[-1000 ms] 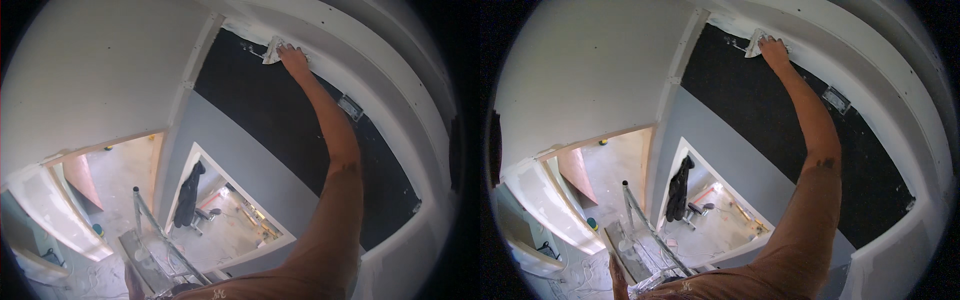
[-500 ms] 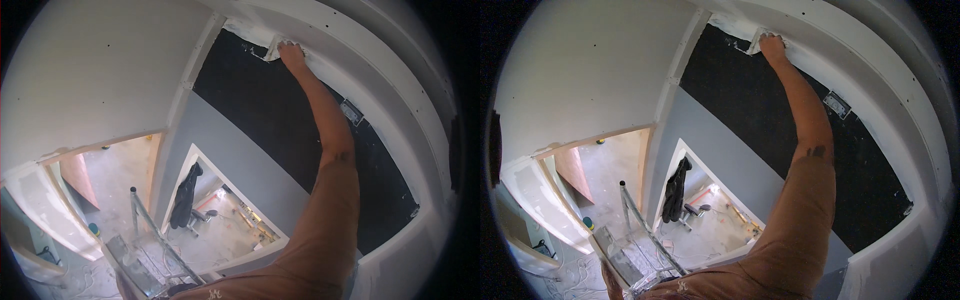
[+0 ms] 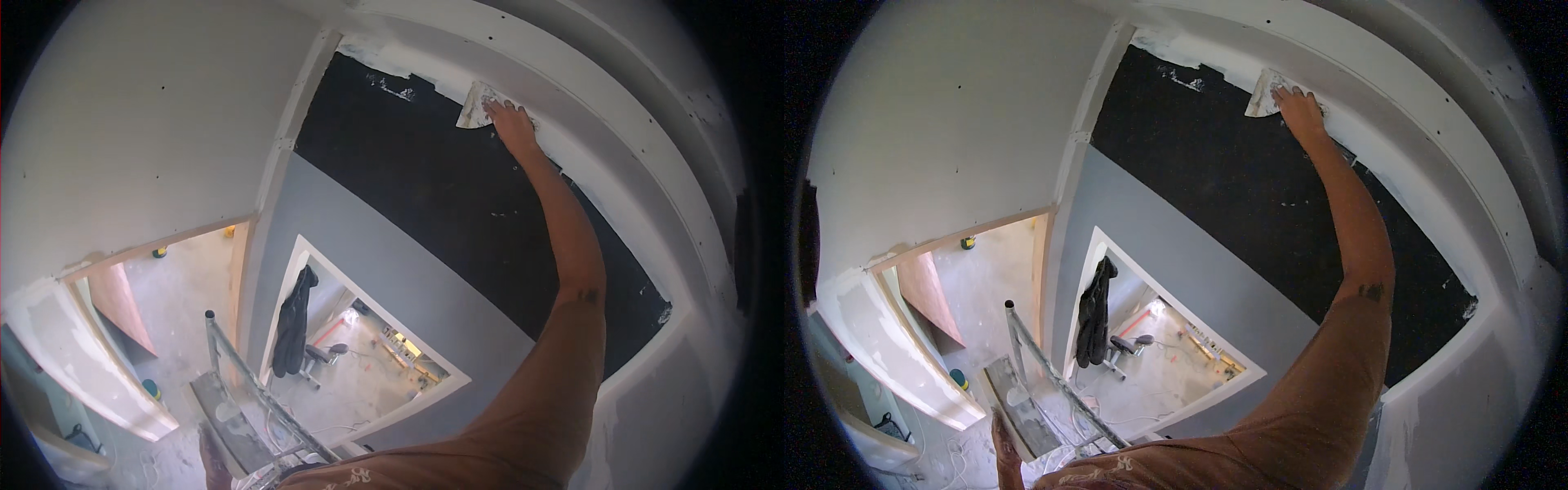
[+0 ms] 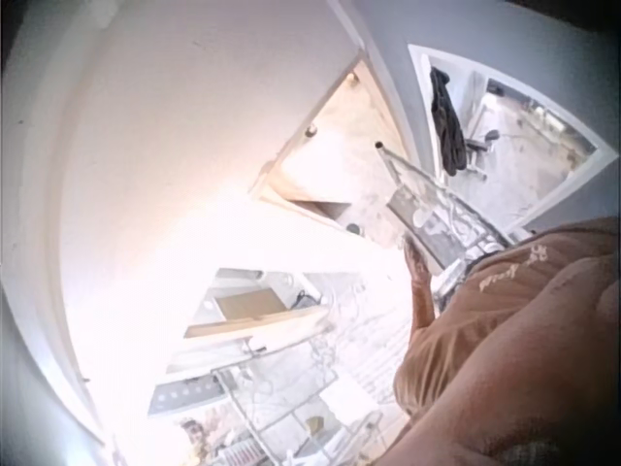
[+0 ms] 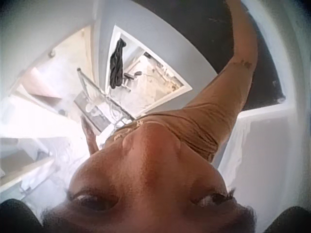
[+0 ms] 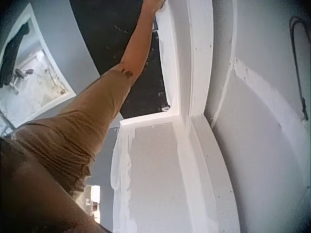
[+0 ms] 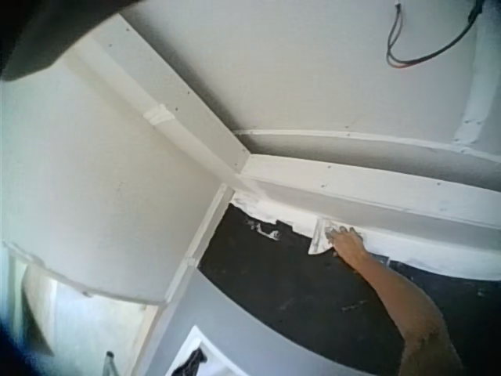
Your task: The person applies joint compound to the seam between the drywall and the ceiling using a putty knife and a hawk. They scoop the compound from the hawk and smooth it across the top of the wall along the ceiling line.
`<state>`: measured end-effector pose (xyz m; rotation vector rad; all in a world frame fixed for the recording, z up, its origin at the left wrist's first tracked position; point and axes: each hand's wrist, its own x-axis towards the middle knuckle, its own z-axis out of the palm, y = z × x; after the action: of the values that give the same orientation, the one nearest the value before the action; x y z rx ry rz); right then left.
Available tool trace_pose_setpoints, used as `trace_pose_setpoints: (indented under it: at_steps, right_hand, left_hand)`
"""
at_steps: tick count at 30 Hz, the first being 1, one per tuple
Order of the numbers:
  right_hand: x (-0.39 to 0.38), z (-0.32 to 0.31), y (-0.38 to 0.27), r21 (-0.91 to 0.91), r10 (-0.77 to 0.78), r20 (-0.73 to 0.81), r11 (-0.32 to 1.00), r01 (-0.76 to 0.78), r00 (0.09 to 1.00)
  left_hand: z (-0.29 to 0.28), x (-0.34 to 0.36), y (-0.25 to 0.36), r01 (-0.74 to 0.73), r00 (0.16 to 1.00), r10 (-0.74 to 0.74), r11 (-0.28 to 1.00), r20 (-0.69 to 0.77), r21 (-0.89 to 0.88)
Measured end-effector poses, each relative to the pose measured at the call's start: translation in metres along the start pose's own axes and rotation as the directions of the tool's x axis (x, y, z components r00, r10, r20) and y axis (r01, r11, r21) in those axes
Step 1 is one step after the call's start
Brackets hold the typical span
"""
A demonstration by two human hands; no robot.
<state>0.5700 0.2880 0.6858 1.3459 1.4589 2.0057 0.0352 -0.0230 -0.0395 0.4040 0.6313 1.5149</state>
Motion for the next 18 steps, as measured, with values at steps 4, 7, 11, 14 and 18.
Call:
trace_pose_setpoints:
  at_steps: [4, 7, 11, 14, 18]
  right_hand:
    - [-0.022, -0.005, 0.013, -0.021, 0.013, 0.096, 1.0, -0.011, 0.995]
    - [-0.043, -0.003, 0.017, 0.001, 0.011, 0.027, 1.0, -0.011, 1.0]
    - [-0.061, -0.006, 0.031, 0.003, 0.011, -0.034, 1.0, -0.01, 0.999]
    - [-0.08, -0.019, 0.034, 0.002, -0.002, 0.015, 1.0, 0.002, 1.0]
    - [-0.145, -0.062, 0.019, 0.356, 0.157, 0.036, 0.921, -0.159, 0.987]
  left_hand:
    - [-0.007, 0.0, -0.005, -0.063, 0.998, 0.063, 0.998, -0.018, 0.017]
    - [-0.007, -0.005, -0.002, 0.005, 1.0, -0.005, 0.999, 0.007, -0.046]
    - [-0.034, -0.003, -0.012, -0.016, 1.0, 0.017, 0.998, 0.014, -0.057]
    - [-0.011, -0.015, 0.002, 0.026, 0.998, -0.02, 0.994, 0.058, -0.106]
    - [0.038, -0.014, 0.016, 0.052, 0.985, -0.03, 0.991, 0.17, -0.124]
